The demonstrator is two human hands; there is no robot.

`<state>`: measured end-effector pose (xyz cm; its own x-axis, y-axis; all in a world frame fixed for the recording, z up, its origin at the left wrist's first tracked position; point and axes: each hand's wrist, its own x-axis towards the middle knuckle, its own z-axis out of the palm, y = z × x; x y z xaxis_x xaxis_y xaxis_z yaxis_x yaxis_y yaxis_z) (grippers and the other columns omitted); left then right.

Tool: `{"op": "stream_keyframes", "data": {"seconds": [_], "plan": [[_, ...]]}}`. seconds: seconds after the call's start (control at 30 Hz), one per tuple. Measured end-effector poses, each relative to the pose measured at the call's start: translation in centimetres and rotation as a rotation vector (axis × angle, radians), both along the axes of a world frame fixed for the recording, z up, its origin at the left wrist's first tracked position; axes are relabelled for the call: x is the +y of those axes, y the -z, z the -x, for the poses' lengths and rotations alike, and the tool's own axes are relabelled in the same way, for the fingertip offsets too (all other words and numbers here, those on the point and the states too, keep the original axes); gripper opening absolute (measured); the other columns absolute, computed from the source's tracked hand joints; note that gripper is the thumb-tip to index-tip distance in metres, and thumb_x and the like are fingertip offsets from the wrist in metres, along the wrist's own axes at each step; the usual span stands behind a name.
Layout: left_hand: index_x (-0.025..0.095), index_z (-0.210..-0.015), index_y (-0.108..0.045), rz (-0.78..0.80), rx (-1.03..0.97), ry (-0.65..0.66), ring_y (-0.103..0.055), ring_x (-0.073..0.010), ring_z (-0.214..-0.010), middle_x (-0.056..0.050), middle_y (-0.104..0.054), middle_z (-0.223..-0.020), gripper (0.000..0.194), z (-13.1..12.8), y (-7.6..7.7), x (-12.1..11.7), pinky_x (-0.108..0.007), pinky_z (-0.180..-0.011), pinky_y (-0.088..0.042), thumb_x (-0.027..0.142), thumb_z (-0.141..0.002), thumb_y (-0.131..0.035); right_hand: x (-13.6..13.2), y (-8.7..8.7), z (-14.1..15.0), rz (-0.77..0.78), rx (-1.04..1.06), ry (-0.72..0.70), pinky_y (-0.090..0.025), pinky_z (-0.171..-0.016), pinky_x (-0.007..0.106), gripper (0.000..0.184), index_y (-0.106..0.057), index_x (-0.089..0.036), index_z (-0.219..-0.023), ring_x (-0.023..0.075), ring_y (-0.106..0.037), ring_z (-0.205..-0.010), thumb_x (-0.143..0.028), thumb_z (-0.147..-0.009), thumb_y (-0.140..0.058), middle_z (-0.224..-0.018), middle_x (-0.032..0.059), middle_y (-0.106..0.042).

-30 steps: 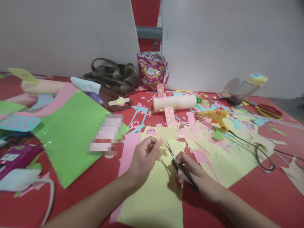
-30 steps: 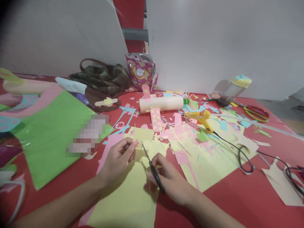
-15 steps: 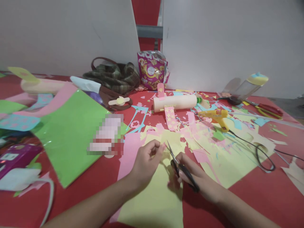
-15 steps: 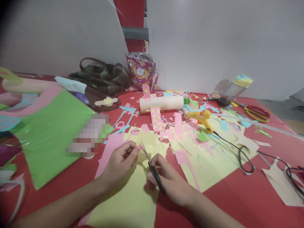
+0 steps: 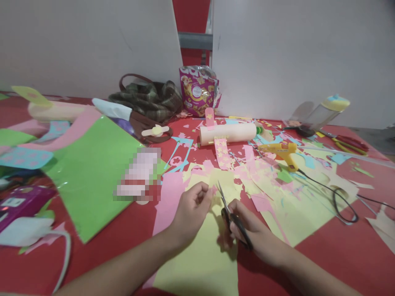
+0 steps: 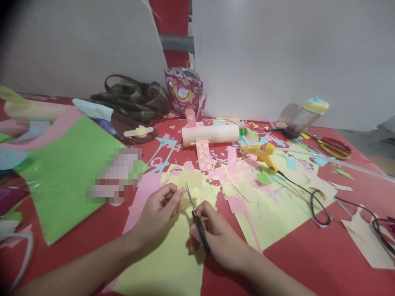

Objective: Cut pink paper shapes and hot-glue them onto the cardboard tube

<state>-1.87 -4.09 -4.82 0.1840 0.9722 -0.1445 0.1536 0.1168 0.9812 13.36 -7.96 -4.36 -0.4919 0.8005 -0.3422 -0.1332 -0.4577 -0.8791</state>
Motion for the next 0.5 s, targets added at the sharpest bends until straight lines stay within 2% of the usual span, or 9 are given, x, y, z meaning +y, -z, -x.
{"op": "stream_keyframes", "data": {"seconds": [0.17,0.5], "plan": [[0.017,-0.061,-0.037,-0.008,-0.005,0.015,-0.03,-0.0044,-0.042,0.007,-0.033,-0.05,0.027,0.0,-0.3,0.2,-0.016,-0.04,-0.027,0.036,-0.079,-0.043,-0.1,0.4,0.1,0.011,-0.006,0.013,-0.037,-0.048,0.023,0.032,-0.033,-0.022,-0.077,0.0106,-0.052,-0.051,-0.046,-0.072,-0.053,-0.055,-0.0051,-0.054],[0.016,-0.06,-0.037,-0.032,0.023,0.112,-0.03,-0.0043,-0.044,0.008,-0.032,-0.049,0.025,0.7,-0.7,1.1,-0.016,-0.043,-0.027,0.031,-0.079,-0.043,0.2,0.3,0.2,0.011,-0.015,0.016,-0.04,-0.048,0.023,0.038,-0.029,-0.022,-0.071,0.0072,-0.049,-0.04,-0.049,-0.069,-0.056,-0.046,-0.0084,-0.053]]}}
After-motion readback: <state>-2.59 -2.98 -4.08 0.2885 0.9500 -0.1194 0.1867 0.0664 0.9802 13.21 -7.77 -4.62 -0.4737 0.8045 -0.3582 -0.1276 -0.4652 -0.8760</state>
